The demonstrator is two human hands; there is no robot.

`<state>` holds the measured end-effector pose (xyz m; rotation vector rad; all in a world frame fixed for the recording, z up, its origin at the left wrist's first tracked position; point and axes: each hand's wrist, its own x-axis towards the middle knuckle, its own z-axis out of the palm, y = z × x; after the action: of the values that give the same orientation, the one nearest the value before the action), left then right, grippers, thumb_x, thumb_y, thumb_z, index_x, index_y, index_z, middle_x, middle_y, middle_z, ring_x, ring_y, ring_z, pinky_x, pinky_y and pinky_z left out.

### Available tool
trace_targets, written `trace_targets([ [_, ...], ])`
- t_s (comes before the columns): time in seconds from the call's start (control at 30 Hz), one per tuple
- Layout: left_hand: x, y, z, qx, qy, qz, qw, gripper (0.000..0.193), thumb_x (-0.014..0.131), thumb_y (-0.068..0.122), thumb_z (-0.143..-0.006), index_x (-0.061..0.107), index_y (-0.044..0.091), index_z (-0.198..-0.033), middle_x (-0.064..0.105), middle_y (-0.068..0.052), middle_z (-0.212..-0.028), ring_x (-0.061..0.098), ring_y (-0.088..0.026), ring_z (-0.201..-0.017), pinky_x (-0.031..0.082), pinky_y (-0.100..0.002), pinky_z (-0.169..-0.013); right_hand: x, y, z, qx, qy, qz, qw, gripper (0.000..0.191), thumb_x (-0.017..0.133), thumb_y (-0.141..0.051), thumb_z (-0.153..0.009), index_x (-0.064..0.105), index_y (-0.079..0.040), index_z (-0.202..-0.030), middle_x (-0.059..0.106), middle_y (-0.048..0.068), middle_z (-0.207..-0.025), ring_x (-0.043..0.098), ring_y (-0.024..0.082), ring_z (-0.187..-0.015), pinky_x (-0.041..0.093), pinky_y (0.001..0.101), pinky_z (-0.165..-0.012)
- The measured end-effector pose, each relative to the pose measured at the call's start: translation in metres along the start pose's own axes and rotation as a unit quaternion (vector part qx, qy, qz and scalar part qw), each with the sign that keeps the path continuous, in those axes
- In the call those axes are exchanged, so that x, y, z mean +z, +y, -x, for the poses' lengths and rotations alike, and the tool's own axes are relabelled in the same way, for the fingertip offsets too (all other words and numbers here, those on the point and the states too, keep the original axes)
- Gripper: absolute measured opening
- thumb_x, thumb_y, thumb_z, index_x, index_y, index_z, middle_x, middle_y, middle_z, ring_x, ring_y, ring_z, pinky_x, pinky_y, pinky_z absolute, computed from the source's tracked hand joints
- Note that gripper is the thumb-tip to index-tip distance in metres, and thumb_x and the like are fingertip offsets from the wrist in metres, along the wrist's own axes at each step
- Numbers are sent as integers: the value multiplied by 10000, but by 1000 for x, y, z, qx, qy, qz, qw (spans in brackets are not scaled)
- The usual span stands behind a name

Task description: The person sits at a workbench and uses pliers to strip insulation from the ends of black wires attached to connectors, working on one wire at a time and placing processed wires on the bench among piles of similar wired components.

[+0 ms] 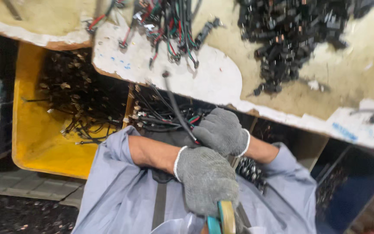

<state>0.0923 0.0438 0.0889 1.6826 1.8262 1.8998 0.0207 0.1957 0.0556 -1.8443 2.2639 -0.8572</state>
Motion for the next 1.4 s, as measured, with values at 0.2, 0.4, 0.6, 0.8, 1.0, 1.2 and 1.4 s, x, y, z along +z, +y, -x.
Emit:
trace_targets([
  [0.2,-64,-40,39,-227,298,-341,862,84,710,139,-910,751,66,-909,683,-145,-862,688,-312,-782,547,-397,-682,14,-1,0,3,-26,-82,996,426,701,-461,-753,671,-69,-916,622,132,-937,602,327,-935,464,523,-879],
  [0.4,-99,-145,46,-545,218,-468,661,393,839,512,-869,781,134,-780,668,-123,-658,663,-312,-582,506,-446,-524,12,16,-3,124,-59,-49,989,224,698,-276,-906,645,-75,-987,643,130,-1011,616,327,-1013,502,442,-905],
  [0.6,-79,-125,66,-391,283,-488,727,140,793,225,-882,757,90,-896,705,-150,-917,683,-333,-754,533,-451,-657,-22,111,-19,165,143,223,950,377,648,-23,-957,608,-76,-1328,639,90,-1187,602,305,-1067,489,442,-948],
  [0.8,-73,-102,84,-459,165,-379,786,305,799,255,-783,762,73,-1025,637,-204,-975,659,-397,-821,523,-503,-705,7,176,-70,82,54,297,950,428,698,-153,-956,649,-166,-1381,638,14,-948,615,249,-935,371,560,-1143],
  [1.0,-78,-104,90,-446,165,-430,768,143,679,164,-909,725,59,-994,640,-205,-1088,685,-378,-941,557,-462,-741,-9,159,-8,183,227,164,942,602,933,-30,-759,691,-19,-1311,727,146,-1169,673,310,-1120,491,506,-1080],
  [1.2,-89,-123,100,-549,122,-339,754,218,686,256,-940,720,47,-995,679,-202,-948,704,-382,-890,560,-499,-758,0,99,21,306,441,-216,816,239,678,107,-1020,539,-22,-1166,610,72,-1083,572,128,-915,537,290,-795],
  [1.4,-88,-113,94,-541,138,-316,767,197,687,140,-822,792,150,-988,679,-175,-967,700,-380,-883,543,-515,-753,25,45,11,324,447,-241,798,180,625,44,-1023,494,-19,-1129,555,65,-983,681,167,-792,603,284,-767],
])
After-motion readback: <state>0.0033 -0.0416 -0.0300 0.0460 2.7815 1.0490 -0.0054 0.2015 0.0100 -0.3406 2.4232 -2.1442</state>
